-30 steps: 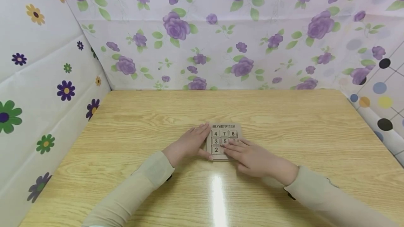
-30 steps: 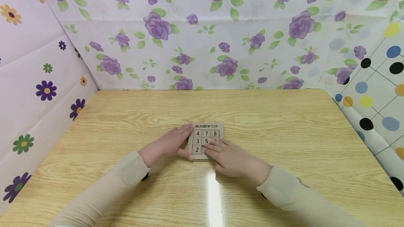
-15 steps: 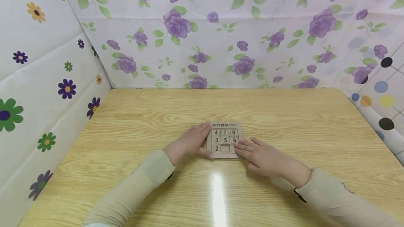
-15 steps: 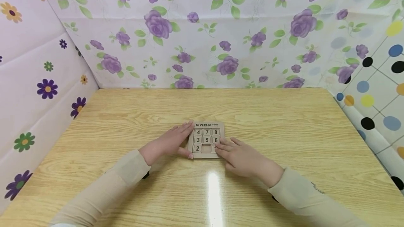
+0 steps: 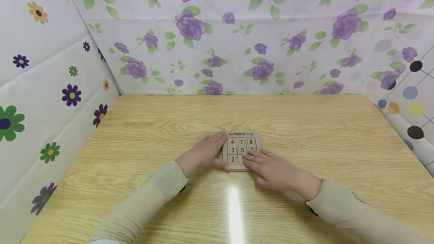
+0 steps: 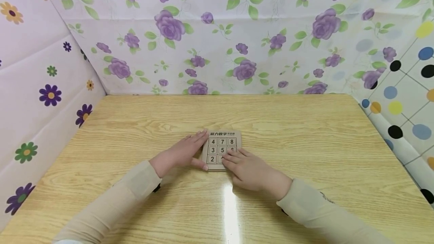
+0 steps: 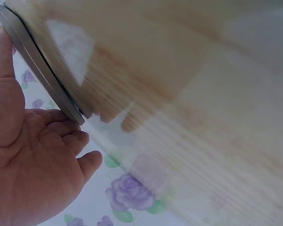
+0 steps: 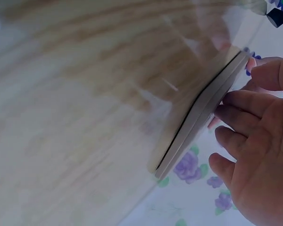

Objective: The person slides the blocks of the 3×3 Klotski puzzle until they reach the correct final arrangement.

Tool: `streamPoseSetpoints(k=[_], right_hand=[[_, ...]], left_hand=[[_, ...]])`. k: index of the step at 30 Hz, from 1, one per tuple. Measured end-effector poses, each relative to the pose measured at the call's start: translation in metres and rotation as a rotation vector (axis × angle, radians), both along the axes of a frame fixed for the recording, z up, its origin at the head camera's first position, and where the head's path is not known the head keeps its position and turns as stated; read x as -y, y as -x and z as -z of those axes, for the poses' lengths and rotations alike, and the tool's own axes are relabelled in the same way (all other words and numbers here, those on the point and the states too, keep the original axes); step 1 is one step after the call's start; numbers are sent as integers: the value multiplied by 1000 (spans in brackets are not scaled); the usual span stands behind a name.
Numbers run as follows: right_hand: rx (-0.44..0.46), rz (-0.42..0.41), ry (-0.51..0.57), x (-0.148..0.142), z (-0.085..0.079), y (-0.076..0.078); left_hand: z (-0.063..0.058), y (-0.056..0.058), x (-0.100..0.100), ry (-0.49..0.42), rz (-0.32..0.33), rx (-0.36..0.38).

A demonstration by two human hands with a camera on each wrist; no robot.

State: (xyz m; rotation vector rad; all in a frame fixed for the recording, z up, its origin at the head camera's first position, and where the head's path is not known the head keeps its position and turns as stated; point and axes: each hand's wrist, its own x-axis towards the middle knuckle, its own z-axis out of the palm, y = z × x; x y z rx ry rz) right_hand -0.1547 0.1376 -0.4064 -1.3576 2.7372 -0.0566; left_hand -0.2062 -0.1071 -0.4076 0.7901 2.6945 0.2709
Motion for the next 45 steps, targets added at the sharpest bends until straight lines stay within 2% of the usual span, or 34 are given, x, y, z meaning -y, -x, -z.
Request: streamPoseSetpoints(k=[7, 15, 28, 32, 35, 45], right_hand=[[32, 29, 12, -4, 0, 5], [11, 84, 24, -14, 2, 14], [11, 42, -1, -16, -1, -5], [9, 37, 0, -18, -3, -7], [12, 40, 8, -19, -3, -3], [16, 82, 46, -15, -3, 28]], left_hand=[[1, 0, 1, -7, 8, 2], [3, -1, 1, -15, 8, 10], [1, -1, 1, -1, -1, 9], [1, 1, 2, -2, -4, 10], [1, 1, 2, 0, 2, 6], [-1, -1, 0, -18, 4, 1]])
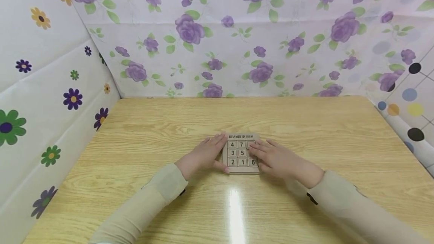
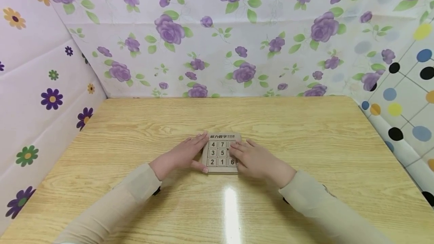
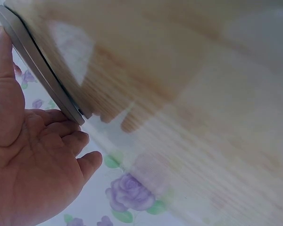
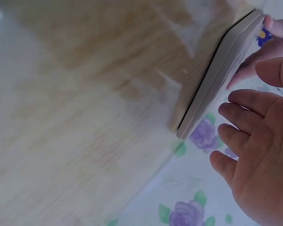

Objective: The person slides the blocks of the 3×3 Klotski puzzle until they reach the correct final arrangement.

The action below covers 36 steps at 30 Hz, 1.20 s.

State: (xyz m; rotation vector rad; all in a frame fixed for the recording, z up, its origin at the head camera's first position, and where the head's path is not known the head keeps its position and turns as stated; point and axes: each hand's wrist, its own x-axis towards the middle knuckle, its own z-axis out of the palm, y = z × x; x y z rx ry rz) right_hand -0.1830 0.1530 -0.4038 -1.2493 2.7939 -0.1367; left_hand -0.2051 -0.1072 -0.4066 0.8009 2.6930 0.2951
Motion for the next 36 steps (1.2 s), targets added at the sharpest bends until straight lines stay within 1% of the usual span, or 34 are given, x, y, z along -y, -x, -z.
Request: streamPoseSetpoints(k=[5, 8, 11, 20, 25, 31, 36], right_hand=[[18, 26, -21, 3, 2, 10], [26, 39, -45, 3, 3, 11], [25, 40, -57, 3, 2, 9], [20, 29, -62, 5, -2, -7], [34, 28, -69, 6, -5, -12], [35, 20, -65, 6, -7, -12], [31, 13, -44, 9, -6, -3]], left_hand=[[-1, -1, 0, 4, -4, -5], [0, -1, -1, 9, 0, -7], [0, -2, -1, 11, 3, -5], [2, 2, 0, 13, 6, -4], [1, 2, 0, 16, -1, 0], [0, 0, 0, 12, -2, -2], [0, 0, 0, 10, -5, 4]])
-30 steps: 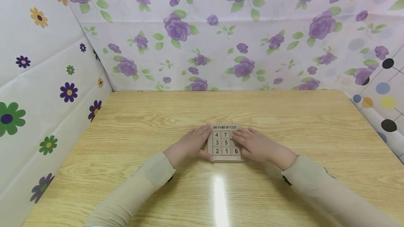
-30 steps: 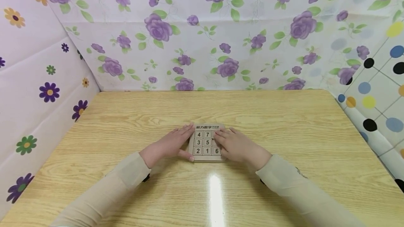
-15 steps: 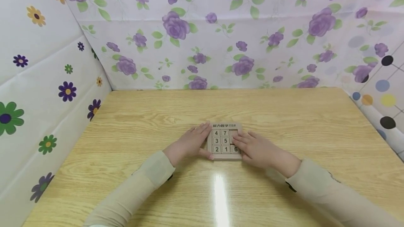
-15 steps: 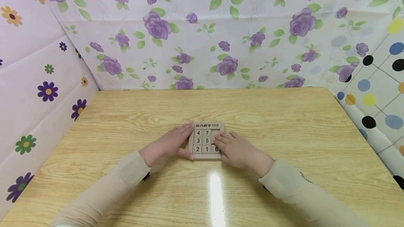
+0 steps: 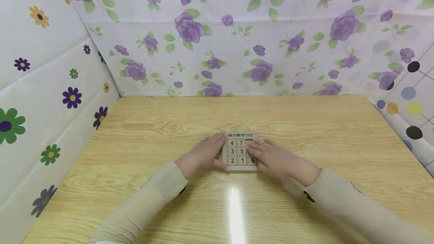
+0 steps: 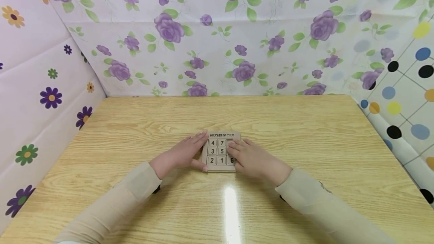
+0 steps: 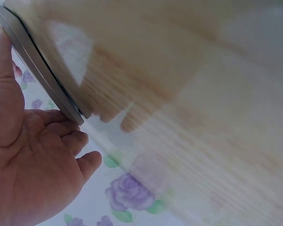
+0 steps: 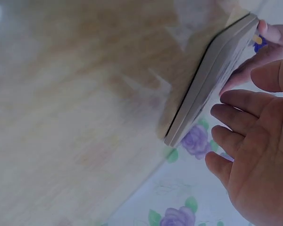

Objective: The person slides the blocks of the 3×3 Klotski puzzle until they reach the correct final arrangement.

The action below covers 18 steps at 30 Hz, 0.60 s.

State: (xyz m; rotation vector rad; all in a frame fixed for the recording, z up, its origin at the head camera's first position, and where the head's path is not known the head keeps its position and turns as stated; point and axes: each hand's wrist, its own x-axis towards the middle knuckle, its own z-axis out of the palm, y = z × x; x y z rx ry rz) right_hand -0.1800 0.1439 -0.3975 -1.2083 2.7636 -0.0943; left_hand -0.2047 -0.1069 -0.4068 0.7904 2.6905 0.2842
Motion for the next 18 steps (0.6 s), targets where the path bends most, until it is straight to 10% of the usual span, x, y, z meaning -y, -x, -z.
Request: streamPoseSetpoints(k=[18], right_hand=[[70, 10, -6, 20, 6, 19]], left_hand=[[0, 1, 1, -2, 12, -3]])
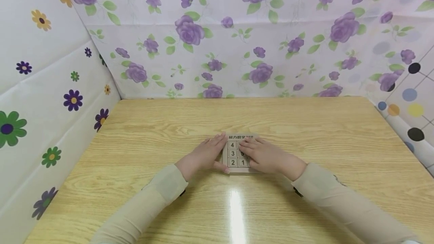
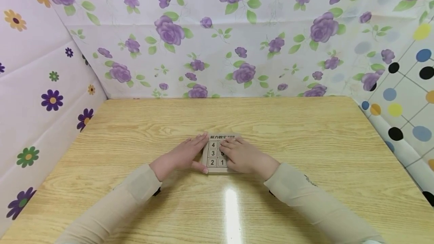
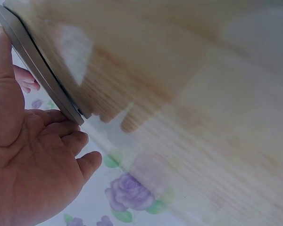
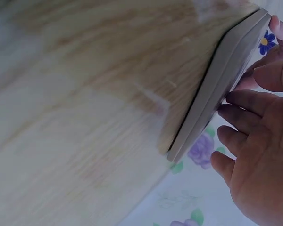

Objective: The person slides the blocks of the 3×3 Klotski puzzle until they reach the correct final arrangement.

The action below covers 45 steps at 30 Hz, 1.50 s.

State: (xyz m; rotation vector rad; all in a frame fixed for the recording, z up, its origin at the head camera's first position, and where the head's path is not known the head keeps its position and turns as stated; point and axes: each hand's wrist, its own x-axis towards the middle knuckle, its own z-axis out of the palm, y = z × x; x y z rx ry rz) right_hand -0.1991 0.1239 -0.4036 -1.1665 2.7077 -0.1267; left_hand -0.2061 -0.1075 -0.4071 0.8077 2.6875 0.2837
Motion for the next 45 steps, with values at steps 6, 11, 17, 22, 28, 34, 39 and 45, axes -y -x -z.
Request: streamPoseSetpoints(k=[6, 11, 17, 22, 28, 34, 39, 45], right_hand=[[16, 17, 11, -8, 3, 1], [10, 30, 11, -19, 3, 0], [-12, 22, 21, -29, 1, -2], [-27, 17, 18, -28, -3, -5], [-31, -3, 10, -10, -10, -4], [7, -27, -7, 9, -9, 2], [18, -49, -10, 18, -9, 3], [1, -52, -9, 15, -5, 5]], left_hand=[[-1, -1, -1, 8, 0, -10], [-1, -2, -1, 5, -6, -10], [0, -2, -1, 4, -9, -14], [-2, -3, -1, 2, -10, -3], [0, -1, -1, 15, -13, 2], [2, -1, -1, 5, -10, 12], [1, -1, -1, 7, -13, 13], [0, 0, -1, 14, -13, 5]])
